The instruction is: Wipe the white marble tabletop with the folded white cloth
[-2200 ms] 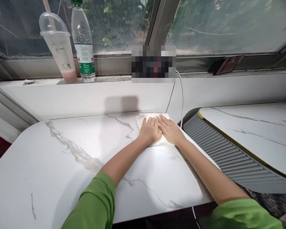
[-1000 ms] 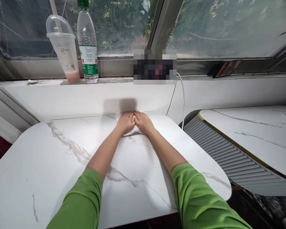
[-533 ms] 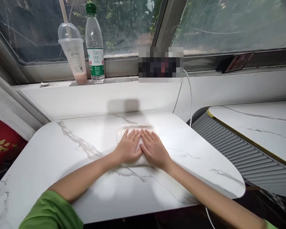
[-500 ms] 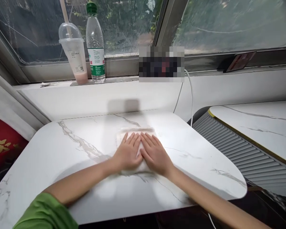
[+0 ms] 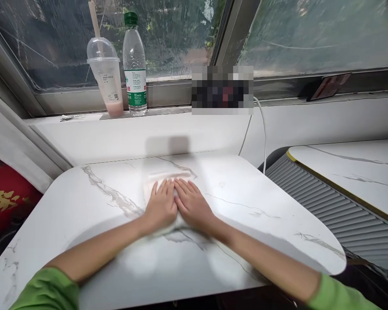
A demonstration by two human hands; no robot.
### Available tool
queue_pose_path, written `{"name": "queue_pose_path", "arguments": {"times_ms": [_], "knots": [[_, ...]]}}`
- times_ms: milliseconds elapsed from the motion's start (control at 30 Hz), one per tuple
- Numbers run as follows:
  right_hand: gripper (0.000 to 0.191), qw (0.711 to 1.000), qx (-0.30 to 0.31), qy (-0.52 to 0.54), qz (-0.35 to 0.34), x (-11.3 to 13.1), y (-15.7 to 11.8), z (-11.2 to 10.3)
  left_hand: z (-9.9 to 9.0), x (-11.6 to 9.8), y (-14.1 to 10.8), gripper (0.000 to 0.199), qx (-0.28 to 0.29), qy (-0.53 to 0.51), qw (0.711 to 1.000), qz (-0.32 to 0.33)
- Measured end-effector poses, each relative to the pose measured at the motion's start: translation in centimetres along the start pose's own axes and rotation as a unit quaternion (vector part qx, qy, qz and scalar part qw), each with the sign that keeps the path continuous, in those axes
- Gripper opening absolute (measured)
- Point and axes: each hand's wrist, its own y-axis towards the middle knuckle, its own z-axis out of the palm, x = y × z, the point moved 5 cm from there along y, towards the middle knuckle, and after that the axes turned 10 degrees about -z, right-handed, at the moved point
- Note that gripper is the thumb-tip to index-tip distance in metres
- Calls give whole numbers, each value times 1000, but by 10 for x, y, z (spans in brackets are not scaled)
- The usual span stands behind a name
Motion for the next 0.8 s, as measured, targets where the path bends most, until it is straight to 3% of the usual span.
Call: {"name": "queue_pose_path", "arguments": {"times_ms": [100,200,367,500,600,700,800], "knots": [[51,999,13,1,51,-28,57,18,-7,27,59,53,-20,11,999,-25],[52,995,0,-3,103,-46,99,29,-14,51,102,49,-25,10,1000,-6],[50,994,-8,-17,111,-53,120,36,-16,68,124,48,-33,2,999,4],[51,994,-11,-27,101,-47,109,34,-13,65,113,50,-35,28,999,1],[52,995,-6,-38,95,-34,93,30,-12,58,91,50,-28,46,999,5],[53,997,7,-44,64,-10,64,25,-12,47,51,51,-29,56,998,5],[53,999,8,-44,23,24,20,13,-14,29,-9,52,-38,55,998,14]]}}
